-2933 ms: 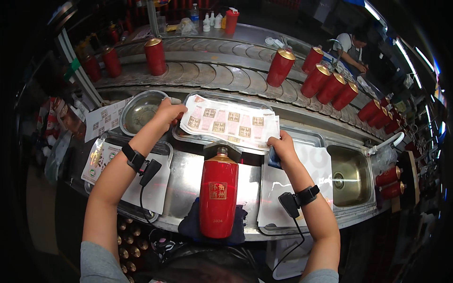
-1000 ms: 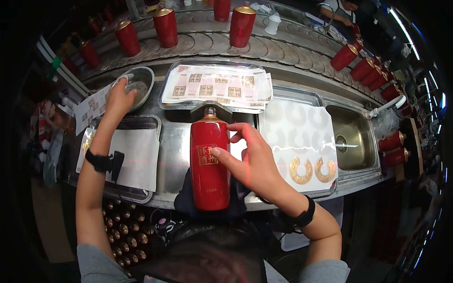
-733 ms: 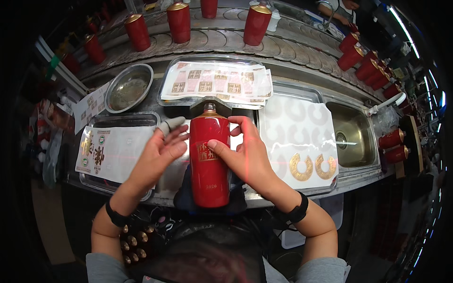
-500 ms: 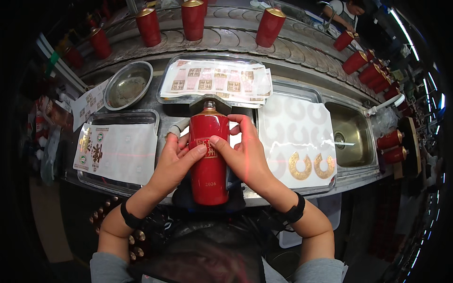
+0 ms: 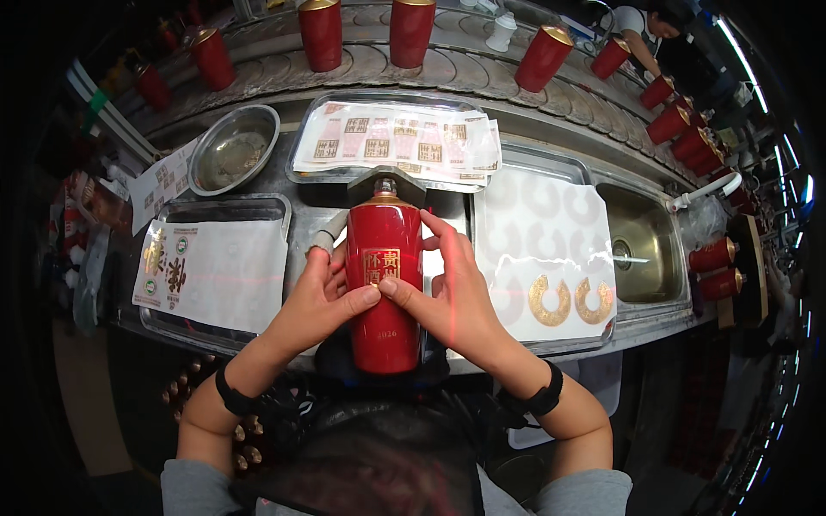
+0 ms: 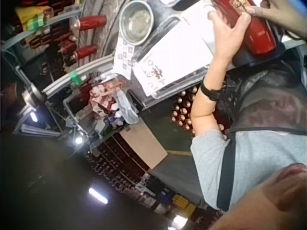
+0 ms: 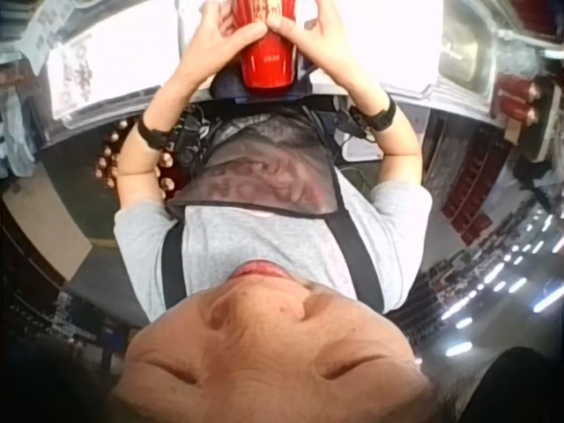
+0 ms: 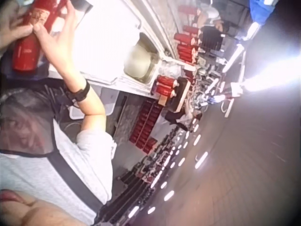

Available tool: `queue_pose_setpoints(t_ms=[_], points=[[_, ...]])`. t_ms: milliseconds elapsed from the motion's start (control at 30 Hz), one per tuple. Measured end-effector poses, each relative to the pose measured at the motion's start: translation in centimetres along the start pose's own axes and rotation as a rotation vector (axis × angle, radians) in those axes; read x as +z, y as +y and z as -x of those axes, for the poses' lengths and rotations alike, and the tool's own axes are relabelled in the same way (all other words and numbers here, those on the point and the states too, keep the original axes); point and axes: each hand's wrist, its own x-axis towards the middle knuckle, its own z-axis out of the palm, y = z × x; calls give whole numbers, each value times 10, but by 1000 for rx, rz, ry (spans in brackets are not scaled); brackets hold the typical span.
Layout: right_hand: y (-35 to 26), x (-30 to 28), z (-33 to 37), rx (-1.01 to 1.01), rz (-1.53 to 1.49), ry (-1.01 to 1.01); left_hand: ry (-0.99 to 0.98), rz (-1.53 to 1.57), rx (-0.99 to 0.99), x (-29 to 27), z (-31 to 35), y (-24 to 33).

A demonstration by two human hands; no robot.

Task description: Applying decorative labels and security seals to red liquor bottles on a factory assembly line.

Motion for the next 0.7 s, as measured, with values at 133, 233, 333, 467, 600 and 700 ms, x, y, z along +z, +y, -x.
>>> queue_pose_setpoints(t_ms=[133,233,333,467,600,700], points=[[-2,0,-5,36,-40,-16,-9,18,-53,2,-2,12],[4,7,-5,35,-99,-9,7,28,-84,1,-1,11],[9,3,-2,11,-90,-28,-23,-23,-79,5,6,11],[1,3,0,11,-117,-63,-60,1,-139,4,9,24],[-1,2,3,-47,39,-82,-92,-126,-157,3,12,17],[-2,1,5,-25,27,-96,-124,-123,-147,0,11,22]])
